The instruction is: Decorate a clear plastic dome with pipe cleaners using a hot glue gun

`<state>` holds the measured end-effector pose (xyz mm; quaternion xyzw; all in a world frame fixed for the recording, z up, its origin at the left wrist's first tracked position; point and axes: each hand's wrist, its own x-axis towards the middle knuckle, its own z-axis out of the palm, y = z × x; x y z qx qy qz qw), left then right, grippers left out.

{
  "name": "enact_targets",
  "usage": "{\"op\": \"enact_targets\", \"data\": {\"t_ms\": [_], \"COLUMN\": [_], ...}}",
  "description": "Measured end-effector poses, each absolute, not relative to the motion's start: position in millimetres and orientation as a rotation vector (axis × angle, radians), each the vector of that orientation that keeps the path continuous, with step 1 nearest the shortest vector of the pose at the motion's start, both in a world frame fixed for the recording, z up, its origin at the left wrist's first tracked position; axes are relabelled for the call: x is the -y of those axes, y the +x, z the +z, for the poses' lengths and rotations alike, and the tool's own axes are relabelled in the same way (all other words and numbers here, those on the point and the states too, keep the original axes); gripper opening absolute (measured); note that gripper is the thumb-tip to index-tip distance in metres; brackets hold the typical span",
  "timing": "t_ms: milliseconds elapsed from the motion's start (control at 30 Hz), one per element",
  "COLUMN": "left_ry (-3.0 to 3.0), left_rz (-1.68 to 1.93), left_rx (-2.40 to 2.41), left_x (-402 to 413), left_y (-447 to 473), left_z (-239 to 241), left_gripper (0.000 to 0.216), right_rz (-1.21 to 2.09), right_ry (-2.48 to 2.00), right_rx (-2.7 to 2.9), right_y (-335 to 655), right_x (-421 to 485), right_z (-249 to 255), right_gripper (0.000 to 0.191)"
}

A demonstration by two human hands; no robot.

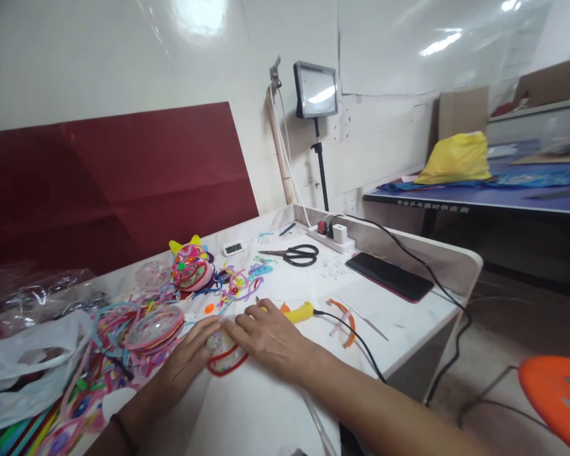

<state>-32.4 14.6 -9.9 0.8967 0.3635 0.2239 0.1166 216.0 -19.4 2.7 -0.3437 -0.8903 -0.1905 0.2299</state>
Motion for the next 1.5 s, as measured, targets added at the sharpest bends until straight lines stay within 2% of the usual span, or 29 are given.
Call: {"op": "enact_targets", "data": {"t_ms": [133,367,467,667,833,1033,1367,1500], "left_ry": [2.642,2.688,2.697,2.705,2.724,2.702,2.632,2.600], "left_rz": [0.649,0.643,0.680,0.977,1.037,1.101,1.117,1.097], "left_rx": [-1.081,-1.101,-1.139,-1.194,-1.171,-1.163,-0.959,-0.946], "left_x": [-14.5,-10.0,-8.6,-9.1,-7.2,-7.5,-4.5,-0.2], "left_y": [-28.9,-27.6,-27.7,-28.7,-30.3,-33.9,-33.4,-32.5], "left_z": [-11.0,-10.1,-10.6,-11.5,-12.3,-15.2,-11.0,-8.1], "left_gripper": [0.040,0.041,0.040,0.034,0.029,0.025,0.013,0.013], "right_rz": [-0.553,-0.134,-0.109,-0.124,-0.237,-0.196,-0.154,-0.218], "right_ry": [-0.955,-1.118,-1.276,-1.446,-1.573,-1.625,-1.664,-1.678], "right_rx": [2.468,2.324,2.238,2.212,2.284,2.405,2.536,2.560], "right_y": [217.9,249.8,270.6,292.5,292.7,290.3,291.9,293.9], "right_x": [24.1,51.2,63.0,76.6,61.2,34.5,18.3,18.2], "right_z": [2.8,13.6,3.1,-26.3,-25.1,-17.1,-19.3,-22.0], "right_gripper": [0.027,0.031,0.029,0.061,0.069,0.066,0.046,0.046]}}
